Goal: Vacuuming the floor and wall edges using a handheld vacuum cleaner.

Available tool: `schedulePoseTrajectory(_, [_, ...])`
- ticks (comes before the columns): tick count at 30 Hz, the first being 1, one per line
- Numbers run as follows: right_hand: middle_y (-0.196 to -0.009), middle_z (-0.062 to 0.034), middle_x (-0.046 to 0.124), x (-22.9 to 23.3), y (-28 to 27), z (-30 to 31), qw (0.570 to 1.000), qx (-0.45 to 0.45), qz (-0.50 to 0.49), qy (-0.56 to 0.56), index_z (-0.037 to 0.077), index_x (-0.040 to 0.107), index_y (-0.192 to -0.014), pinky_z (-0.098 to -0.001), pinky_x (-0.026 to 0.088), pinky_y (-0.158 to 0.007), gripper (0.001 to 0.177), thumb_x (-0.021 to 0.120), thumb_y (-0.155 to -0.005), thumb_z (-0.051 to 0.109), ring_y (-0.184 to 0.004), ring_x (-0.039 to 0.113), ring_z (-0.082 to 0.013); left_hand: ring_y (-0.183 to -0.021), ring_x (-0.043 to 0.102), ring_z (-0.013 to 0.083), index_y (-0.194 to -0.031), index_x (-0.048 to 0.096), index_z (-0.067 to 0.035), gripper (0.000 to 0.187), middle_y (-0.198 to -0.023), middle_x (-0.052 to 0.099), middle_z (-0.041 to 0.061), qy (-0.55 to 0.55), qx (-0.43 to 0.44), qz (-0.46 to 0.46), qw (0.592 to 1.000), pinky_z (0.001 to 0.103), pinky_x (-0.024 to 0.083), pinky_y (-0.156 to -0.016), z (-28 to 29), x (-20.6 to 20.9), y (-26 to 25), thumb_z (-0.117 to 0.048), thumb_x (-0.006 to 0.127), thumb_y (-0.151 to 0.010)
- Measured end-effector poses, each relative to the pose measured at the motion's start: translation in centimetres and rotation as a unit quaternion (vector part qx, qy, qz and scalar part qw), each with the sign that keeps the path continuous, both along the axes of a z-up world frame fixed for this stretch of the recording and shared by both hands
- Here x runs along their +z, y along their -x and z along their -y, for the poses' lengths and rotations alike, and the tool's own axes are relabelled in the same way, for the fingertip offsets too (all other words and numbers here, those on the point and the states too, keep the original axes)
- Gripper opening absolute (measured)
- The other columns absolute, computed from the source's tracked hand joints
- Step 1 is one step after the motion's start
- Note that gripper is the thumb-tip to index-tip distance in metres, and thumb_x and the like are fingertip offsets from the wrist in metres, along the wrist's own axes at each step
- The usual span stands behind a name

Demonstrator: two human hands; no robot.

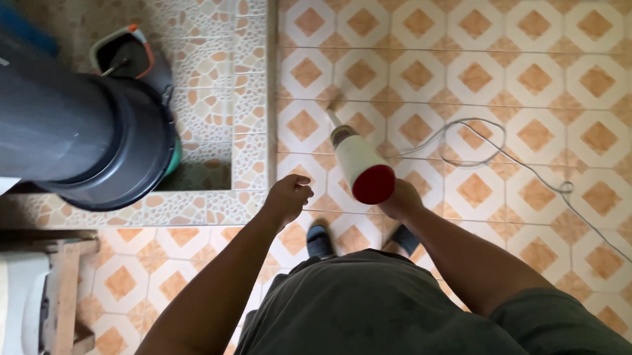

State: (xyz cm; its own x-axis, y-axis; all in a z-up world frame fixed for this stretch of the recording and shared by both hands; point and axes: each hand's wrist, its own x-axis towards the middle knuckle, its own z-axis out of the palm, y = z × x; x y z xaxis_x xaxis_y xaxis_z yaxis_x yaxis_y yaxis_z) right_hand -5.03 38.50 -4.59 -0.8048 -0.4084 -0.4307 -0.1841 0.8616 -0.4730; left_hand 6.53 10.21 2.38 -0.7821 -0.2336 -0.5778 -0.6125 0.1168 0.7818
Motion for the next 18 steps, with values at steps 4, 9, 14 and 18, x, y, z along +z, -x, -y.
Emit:
schedulePoseTrajectory(4, [-0.105, -0.0208, 0.074, 1.1, -0.9, 6.1, 0.999, 0.048, -0.008, 0.002, 0.007, 0.07, -0.104, -0.0491, 0.055, -0.087, 0.035, 0.058, -0.091, 0.037, -0.106, 0.068, -0.0403, -0.083, 0.068, 0.0181, -0.127, 0.064, 0.002, 0.041, -0.099, 0.075, 0.012, 0.0, 0.03, -0.006, 1.0, 0.032, 0.056, -0.077, 3.0, 0.3, -2.5, -0.016, 0.063, -0.09])
schedulePoseTrajectory(9, [-0.107, -0.022, 0.073, 1.2, -0.4, 12.2, 0.993, 0.114, -0.024, -0.017, 0.008, 0.071, -0.106, -0.0515, 0.053, -0.088, 0.036, 0.057, -0.092, 0.039, -0.106, 0.068, -0.0415, -0.085, 0.069, 0.0183, -0.126, 0.064, 0.001, 0.041, -0.099, 0.075, 0.012, 0.027, 0.047, 0.005, 0.998, 0.031, 0.055, -0.078, 5.6, 0.8, -4.7, -0.017, 0.063, -0.089])
schedulePoseTrajectory(14, [-0.106, -0.0223, 0.074, -0.9, 2.4, 15.8, 0.991, 0.132, -0.029, -0.004, 0.007, 0.072, -0.104, -0.0522, 0.054, -0.087, 0.037, 0.056, -0.09, 0.037, -0.106, 0.067, -0.0429, -0.083, 0.071, 0.0185, -0.125, 0.065, 0.001, 0.041, -0.099, 0.077, 0.011, 0.036, 0.057, -0.012, 0.998, 0.031, 0.056, -0.078, 6.9, -1.3, -6.4, -0.017, 0.063, -0.088])
schedulePoseTrajectory(18, [-0.105, -0.0227, 0.074, -0.7, 3.6, 16.8, 0.989, 0.146, -0.018, -0.029, 0.006, 0.071, -0.104, -0.0515, 0.054, -0.086, 0.039, 0.056, -0.091, 0.04, -0.105, 0.068, -0.0429, -0.082, 0.071, 0.0185, -0.125, 0.065, 0.0, 0.041, -0.097, 0.077, 0.011, 0.036, 0.065, -0.011, 0.997, 0.031, 0.057, -0.077, 7.1, -1.1, -6.9, -0.017, 0.063, -0.088])
